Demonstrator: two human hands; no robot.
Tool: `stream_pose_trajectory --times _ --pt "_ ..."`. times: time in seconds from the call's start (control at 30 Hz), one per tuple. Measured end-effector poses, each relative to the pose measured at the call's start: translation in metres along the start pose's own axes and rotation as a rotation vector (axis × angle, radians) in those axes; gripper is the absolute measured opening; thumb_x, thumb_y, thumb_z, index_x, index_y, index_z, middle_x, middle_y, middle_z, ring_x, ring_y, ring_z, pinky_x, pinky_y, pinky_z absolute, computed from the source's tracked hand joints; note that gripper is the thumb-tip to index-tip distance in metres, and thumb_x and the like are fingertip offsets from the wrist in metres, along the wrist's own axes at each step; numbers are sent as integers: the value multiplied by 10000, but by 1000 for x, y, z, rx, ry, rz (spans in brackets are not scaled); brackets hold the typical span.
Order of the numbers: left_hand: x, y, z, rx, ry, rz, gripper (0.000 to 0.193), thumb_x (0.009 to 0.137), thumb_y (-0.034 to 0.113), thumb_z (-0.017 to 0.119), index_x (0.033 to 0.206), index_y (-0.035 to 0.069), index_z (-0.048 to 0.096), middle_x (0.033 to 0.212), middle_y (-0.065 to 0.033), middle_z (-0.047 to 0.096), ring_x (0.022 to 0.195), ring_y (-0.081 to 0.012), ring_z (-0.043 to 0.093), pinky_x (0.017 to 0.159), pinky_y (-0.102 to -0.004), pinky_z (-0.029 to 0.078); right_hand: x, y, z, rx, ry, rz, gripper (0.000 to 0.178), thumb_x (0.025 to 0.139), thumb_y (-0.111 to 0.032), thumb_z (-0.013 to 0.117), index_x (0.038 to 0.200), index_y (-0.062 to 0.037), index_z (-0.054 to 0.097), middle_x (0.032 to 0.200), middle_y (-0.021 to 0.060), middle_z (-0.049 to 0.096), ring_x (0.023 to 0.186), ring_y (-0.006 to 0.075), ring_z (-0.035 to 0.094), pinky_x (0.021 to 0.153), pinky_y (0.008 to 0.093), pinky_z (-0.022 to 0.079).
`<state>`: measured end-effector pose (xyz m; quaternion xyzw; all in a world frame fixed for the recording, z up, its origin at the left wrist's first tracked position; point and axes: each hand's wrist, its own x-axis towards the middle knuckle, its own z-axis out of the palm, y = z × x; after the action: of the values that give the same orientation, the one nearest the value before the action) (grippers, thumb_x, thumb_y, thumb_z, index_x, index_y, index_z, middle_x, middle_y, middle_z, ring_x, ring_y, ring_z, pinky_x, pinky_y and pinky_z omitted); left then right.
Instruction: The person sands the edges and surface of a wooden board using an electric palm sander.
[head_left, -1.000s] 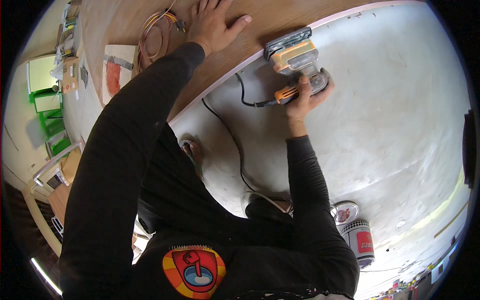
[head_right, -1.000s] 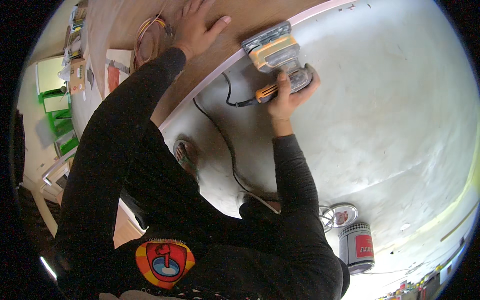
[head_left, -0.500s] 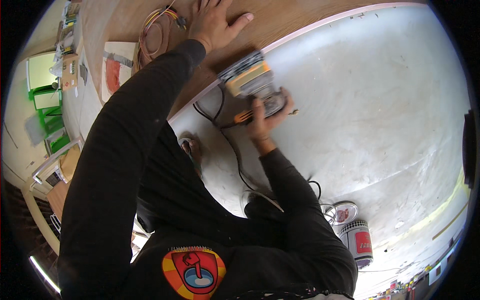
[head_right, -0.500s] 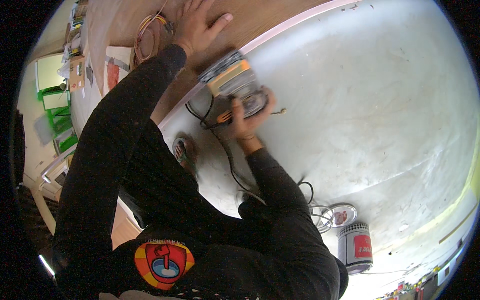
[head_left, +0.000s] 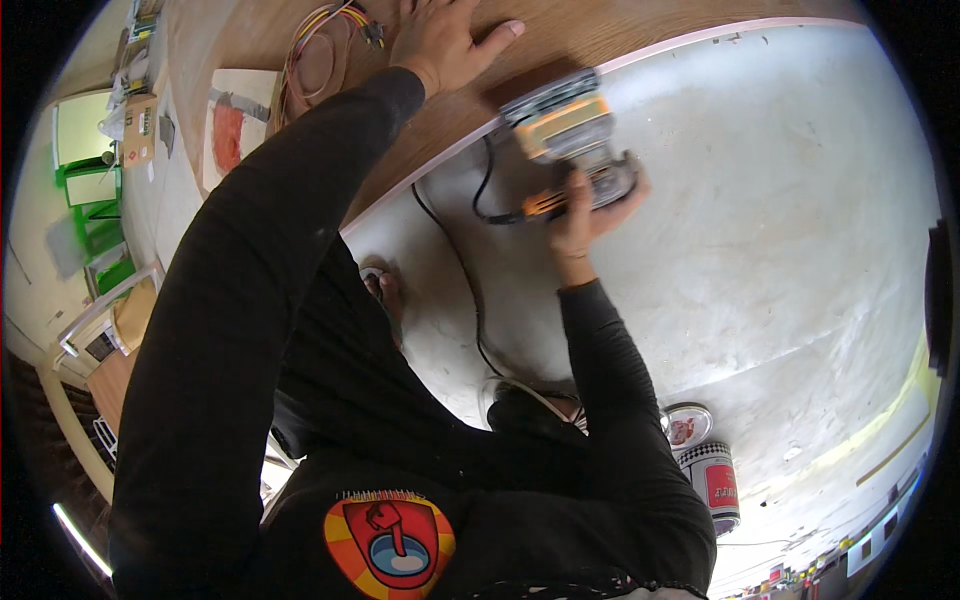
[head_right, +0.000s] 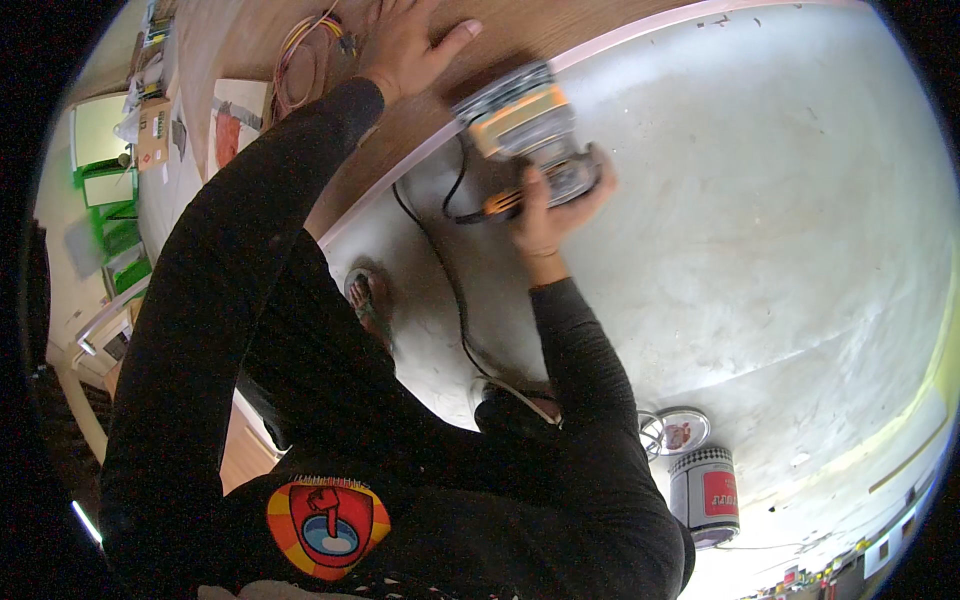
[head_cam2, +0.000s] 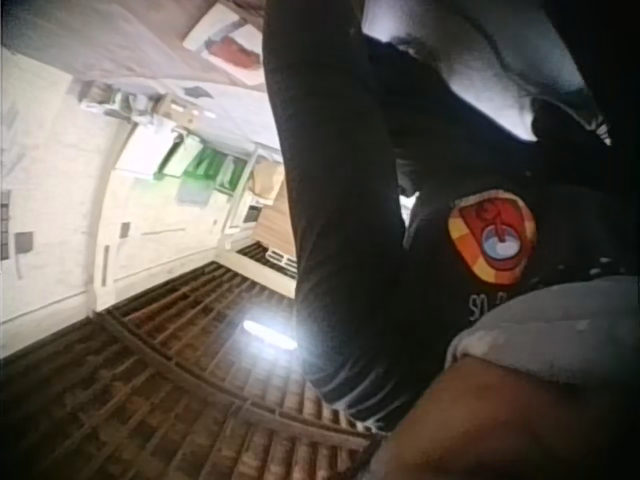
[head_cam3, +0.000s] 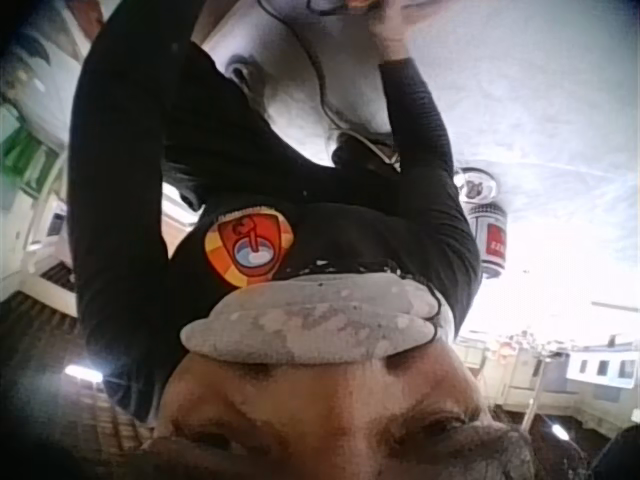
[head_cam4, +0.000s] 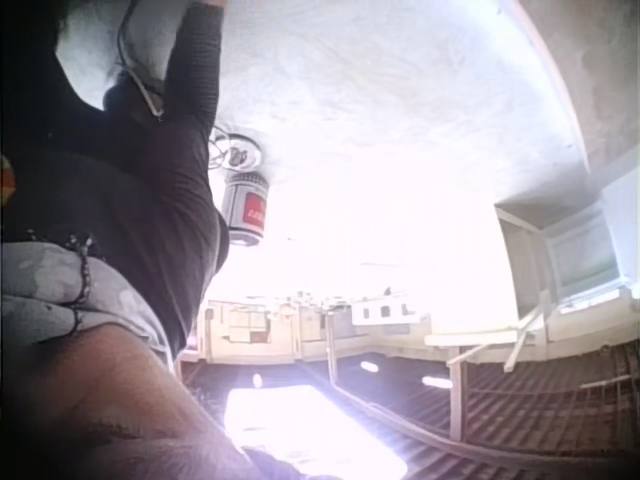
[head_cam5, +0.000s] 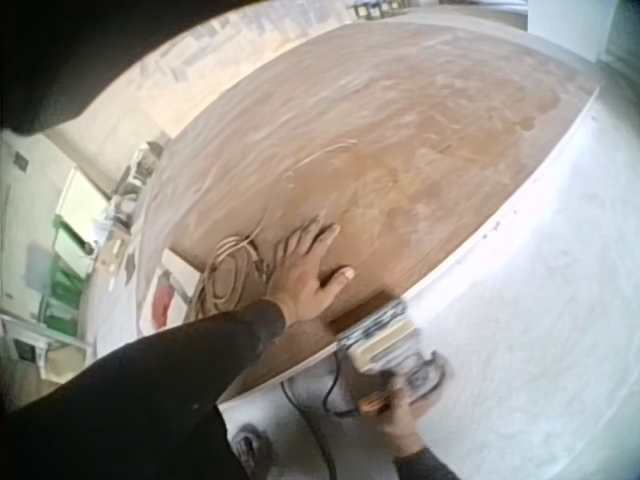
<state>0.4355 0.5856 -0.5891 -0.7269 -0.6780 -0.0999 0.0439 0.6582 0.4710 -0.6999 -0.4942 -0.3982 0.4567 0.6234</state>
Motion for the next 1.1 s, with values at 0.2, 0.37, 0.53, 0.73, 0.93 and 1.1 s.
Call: stream_pose_trajectory --times 0.2,0.37,0.53,0.73,0.93,1.1 --pt "-1 -4 1 4 -1 11 737 927 495 603 1484 46 427 1554 -242 353 1417 -428 314 1177 -517 219 -91 -10 29 -55 -117 32 799 833 -306 783 1408 53 359 1314 170 414 1226 278 411 1078 438 331" --pt "-1 -5 0 -25 -3 14 736 924 490 610 1481 44 429 1551 -244 355 1415 -427 317 1175 -521 221 -53 -11 19 -63 -87 1 769 834 -294 781 1391 61 385 1291 165 434 1206 274 431 1071 426 344" --pt "-1 -2 1 -14 -11 -4 742 924 480 615 1488 42 416 1545 -254 358 1409 -430 329 1168 -523 240 56 -10 -11 -107 -20 -169 645 873 -206 762 1370 24 421 1228 130 477 1091 211 493 968 372 441" --pt "1 -3 1 -16 10 35 746 923 476 617 1490 38 411 1538 -268 361 1408 -438 332 1169 -522 245 110 -3 -25 163 27 55 683 839 -263 824 1335 20 448 1194 115 489 1072 203 488 955 345 438" --pt "0 -2 3 -16 -17 12 741 928 475 607 1492 37 411 1551 -262 350 1420 -439 314 1177 -523 226 17 1 -7 -42 -46 -2 787 802 -265 819 1377 42 378 1265 154 442 1157 269 473 1023 421 403" --pt "-1 -3 -6 -33 -31 15 739 931 476 604 1497 42 412 1554 -263 344 1427 -440 300 1182 -524 211 -69 3 21 -68 -137 -84 803 793 -254 819 1382 47 364 1257 172 448 1191 288 462 1048 420 383"
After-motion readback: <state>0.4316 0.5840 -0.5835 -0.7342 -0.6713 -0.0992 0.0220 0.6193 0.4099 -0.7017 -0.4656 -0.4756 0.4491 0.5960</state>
